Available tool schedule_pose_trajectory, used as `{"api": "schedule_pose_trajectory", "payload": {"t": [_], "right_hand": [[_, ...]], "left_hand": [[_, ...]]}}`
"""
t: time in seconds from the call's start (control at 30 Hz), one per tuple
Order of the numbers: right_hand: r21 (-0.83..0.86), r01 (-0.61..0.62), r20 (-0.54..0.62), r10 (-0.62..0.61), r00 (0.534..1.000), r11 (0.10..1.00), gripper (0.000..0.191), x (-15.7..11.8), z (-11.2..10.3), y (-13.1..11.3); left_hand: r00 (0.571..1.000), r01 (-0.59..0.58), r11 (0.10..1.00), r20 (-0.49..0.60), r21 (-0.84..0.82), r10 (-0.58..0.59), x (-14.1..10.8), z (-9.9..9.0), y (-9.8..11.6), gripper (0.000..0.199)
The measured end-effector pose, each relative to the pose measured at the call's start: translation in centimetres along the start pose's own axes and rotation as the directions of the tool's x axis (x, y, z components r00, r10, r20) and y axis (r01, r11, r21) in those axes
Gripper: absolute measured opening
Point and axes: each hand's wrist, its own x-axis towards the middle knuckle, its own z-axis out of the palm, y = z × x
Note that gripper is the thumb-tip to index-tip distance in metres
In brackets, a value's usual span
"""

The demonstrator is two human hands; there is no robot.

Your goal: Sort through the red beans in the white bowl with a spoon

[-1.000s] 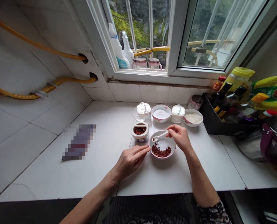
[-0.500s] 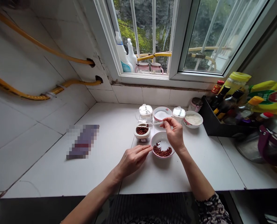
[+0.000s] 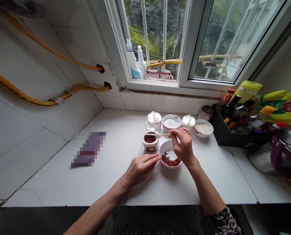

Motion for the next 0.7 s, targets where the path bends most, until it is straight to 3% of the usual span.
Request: {"api": "schedule_pose_trajectory", "payload": {"t": [0.1, 0.23, 0.53, 0.7], "right_hand": [[-0.011, -0.158, 0.144, 0.158, 0.977, 0.987, 0.01, 0.1, -1.9, 1.4], [-0.107, -0.214, 0.331, 0.238, 0.913, 0.971, 0.015, -0.6, -2.7, 2.9], [-0.179, -0.202, 0.355, 0.255, 0.899, 0.963, 0.017, -2.3, -1.4, 3.1], [-0.084, -0.317, 0.429, 0.321, 0.844, 0.945, 0.017, -2.8, -0.5, 2.2]], "left_hand": [[1.0, 0.0, 1.0, 0.003, 0.002, 0.0, 0.1, -0.1, 0.1, 0.031], [1.0, 0.004, 1.0, 0.009, 0.01, -0.004, 0.1, -0.2, 0.1, 0.03], [1.0, 0.002, 1.0, 0.016, -0.011, -0.002, -0.1, -0.2, 0.0, 0.03], [1.0, -0.004, 1.0, 0.029, -0.019, 0.005, -0.2, -0.4, -0.1, 0.034]]}}
